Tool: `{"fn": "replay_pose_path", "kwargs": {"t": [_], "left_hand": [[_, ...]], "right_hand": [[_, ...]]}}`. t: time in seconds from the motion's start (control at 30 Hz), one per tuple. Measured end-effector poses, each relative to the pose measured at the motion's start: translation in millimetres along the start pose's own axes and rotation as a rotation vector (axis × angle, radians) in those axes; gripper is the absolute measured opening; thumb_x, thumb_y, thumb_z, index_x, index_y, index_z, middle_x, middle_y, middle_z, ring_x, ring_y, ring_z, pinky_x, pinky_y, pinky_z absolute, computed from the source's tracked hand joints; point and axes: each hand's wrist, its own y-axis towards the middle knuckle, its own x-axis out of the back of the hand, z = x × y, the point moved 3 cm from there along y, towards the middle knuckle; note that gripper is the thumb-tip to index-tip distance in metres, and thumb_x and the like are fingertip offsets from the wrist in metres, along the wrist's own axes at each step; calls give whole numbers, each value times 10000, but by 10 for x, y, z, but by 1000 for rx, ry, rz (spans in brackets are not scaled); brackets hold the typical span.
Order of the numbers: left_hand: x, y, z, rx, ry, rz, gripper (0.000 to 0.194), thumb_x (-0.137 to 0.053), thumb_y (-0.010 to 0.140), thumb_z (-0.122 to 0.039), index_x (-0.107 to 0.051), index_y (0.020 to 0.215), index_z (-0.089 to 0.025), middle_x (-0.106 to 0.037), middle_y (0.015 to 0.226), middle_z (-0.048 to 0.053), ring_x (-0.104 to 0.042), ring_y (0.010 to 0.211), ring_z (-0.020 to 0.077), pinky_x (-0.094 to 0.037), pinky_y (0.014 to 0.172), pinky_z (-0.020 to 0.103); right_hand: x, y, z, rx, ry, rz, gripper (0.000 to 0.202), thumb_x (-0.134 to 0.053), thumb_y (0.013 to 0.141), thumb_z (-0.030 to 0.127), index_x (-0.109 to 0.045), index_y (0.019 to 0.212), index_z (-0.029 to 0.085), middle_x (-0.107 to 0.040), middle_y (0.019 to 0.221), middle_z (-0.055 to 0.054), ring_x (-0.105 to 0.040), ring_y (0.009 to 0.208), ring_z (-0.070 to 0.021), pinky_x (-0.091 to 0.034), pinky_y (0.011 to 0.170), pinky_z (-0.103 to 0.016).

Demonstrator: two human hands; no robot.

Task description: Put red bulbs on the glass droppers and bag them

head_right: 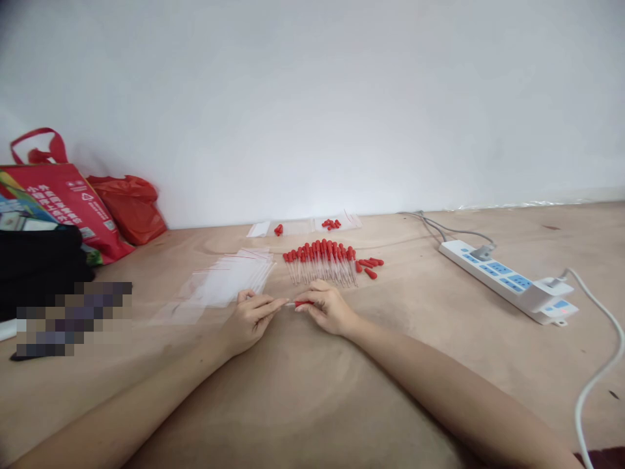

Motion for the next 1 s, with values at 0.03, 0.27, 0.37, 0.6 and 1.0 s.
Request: {"fn": "replay_pose_path", "kwargs": {"t": [0.03, 0.27, 0.37, 0.6, 1.0], "left_hand": [[0, -4, -3, -2, 5, 3, 318, -353, 868, -155, -584, 1053, -270, -664, 837, 11, -571, 695, 112, -246, 712, 306], [15, -1, -33, -22, 43, 13, 303, -352, 856, -139, -606, 986, -241, -669, 790, 12, -569, 671, 120, -245, 692, 313], [34, 4, -72, -59, 42, -30, 289, -352, 847, -121, -608, 945, -215, -670, 758, 4, -566, 644, 115, -244, 685, 313], [-14, -4, -119, -79, -9, -97, 258, -359, 849, -137, -600, 923, -193, -680, 753, 5, -576, 610, 106, -243, 688, 318], [-43, 22, -84, -84, -25, -106, 278, -353, 863, -135, -584, 994, -217, -670, 808, 6, -579, 667, 121, -269, 716, 321]], "right_hand": [[1, -5, 8, 13, -13, 5, 155, -499, 815, 267, -639, 836, 205, -605, 727, -43, -540, 699, -143, -446, 654, -286], [-15, -23, 48, 115, -130, 29, 153, -489, 815, 268, -617, 836, 187, -561, 693, -45, -492, 649, -142, -419, 612, -279], [-31, -19, 66, 145, -155, 54, 146, -488, 813, 255, -603, 834, 168, -556, 705, -49, -488, 664, -142, -416, 630, -277], [-60, -10, 64, 146, -167, 55, 128, -487, 808, 236, -583, 819, 151, -546, 693, -48, -481, 655, -141, -416, 618, -269], [-86, 14, 24, 122, -165, 76, 147, -491, 812, 253, -602, 835, 159, -572, 713, -51, -504, 680, -143, -413, 645, -271]]}}
